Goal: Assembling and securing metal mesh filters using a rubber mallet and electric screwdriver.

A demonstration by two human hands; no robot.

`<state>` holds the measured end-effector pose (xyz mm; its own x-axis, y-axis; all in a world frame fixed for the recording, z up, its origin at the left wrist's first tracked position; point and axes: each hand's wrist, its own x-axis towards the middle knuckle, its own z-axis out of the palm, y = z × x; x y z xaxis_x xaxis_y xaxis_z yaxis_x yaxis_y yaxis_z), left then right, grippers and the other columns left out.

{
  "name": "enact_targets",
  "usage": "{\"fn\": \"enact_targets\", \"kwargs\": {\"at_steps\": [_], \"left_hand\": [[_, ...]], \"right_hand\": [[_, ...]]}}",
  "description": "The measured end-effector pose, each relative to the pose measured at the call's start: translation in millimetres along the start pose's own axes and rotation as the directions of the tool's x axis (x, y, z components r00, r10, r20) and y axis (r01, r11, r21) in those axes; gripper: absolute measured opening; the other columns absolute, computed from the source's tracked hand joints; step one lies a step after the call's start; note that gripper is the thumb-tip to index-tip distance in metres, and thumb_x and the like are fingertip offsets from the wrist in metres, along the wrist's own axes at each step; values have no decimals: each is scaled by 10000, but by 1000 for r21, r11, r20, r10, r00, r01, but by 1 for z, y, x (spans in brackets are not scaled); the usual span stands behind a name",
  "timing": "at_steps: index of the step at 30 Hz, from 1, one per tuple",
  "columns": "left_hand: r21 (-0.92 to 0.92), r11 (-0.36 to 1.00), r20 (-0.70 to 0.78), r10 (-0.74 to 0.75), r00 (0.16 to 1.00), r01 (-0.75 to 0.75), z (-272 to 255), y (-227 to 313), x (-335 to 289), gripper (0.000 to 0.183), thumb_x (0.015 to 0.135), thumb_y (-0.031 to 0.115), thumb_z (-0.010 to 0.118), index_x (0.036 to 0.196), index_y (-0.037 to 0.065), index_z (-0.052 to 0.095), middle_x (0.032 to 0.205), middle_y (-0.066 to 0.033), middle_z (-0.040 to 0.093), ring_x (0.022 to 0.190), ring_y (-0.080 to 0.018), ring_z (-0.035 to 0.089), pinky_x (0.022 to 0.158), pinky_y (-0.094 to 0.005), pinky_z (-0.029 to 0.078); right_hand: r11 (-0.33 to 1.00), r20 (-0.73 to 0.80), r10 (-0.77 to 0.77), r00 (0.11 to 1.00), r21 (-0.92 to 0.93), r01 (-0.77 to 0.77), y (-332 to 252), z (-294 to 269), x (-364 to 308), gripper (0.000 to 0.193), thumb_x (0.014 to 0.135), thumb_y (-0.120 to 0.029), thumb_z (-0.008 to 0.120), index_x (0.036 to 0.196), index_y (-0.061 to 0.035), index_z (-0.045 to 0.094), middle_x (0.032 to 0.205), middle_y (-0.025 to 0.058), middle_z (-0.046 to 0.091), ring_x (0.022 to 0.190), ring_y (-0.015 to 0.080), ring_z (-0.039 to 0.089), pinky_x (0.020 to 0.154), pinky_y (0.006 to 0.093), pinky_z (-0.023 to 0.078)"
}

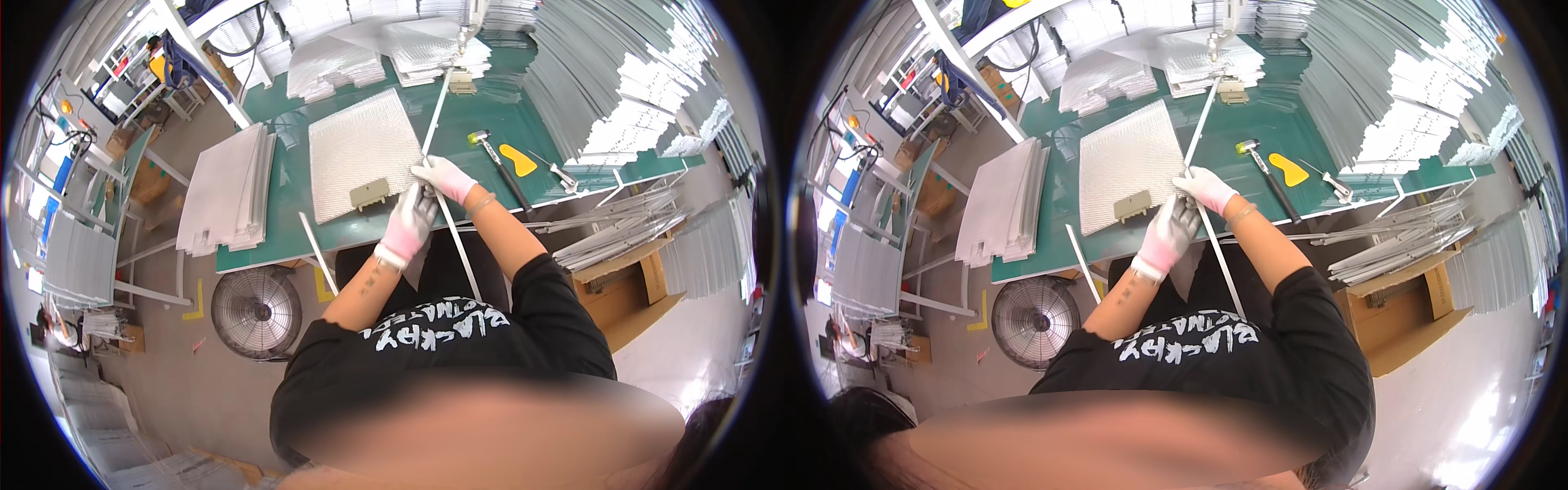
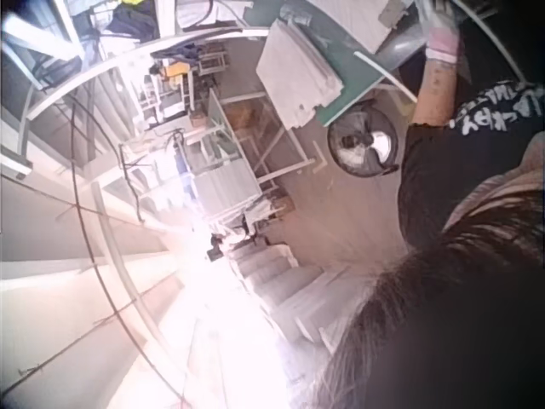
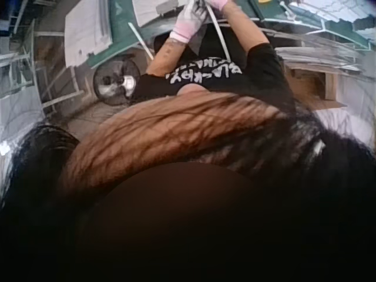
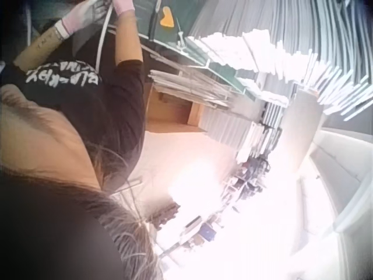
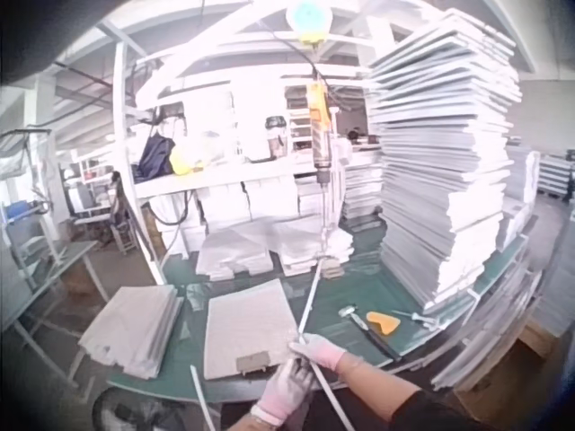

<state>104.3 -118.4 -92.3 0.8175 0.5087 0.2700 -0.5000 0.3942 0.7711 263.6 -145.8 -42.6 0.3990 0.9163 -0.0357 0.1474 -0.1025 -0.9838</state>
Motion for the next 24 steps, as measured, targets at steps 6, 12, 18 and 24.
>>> {"fn": "enact_targets", "kwargs": {"at_steps": [6, 12, 18, 24], "left_hand": [[486, 871, -54, -59, 997, 78, -9, 139, -67, 337, 1025, 217, 524, 1237, -30, 609, 1173, -203, 659, 1000, -271, 680, 1001, -399, 493], [315, 931, -415, -40, 909, 185, -127, 164, -34, 436, 1026, 192, 471, 1402, -28, 467, 1320, -143, 592, 1209, -225, 561, 1036, -356, 433], [380, 922, -225, 16, 974, 73, -72, 187, -35, 498, 911, -45, 596, 1387, -54, 450, 1184, -64, 640, 1004, -88, 622, 890, -245, 514], [642, 767, -305, 250, 919, 5, -25, 204, -46, 648, 914, -64, 560, 1496, -47, 275, 1373, -129, 520, 1167, -155, 568, 986, -265, 459]], "right_hand": [[885, 111, 174, 978, 418, -205, 9, -33, -31, 157, 986, -209, 593, 1033, -68, 541, 734, -27, 505, 535, 59, 448, 567, 274, 486], [840, 159, 106, 982, 514, -174, 6, -19, -27, 124, 998, -177, 574, 1018, -76, 505, 737, -20, 498, 544, 73, 459, 607, 295, 511], [861, 12, 17, 1000, 508, -21, -15, -26, -59, 166, 1015, -166, 552, 1135, -54, 528, 765, -29, 500, 568, 56, 440, 650, 288, 509], [837, 21, -123, 992, 539, 92, -41, -21, -64, 182, 1016, -183, 545, 1126, -39, 529, 759, -29, 499, 588, 51, 429, 661, 279, 492]]}}
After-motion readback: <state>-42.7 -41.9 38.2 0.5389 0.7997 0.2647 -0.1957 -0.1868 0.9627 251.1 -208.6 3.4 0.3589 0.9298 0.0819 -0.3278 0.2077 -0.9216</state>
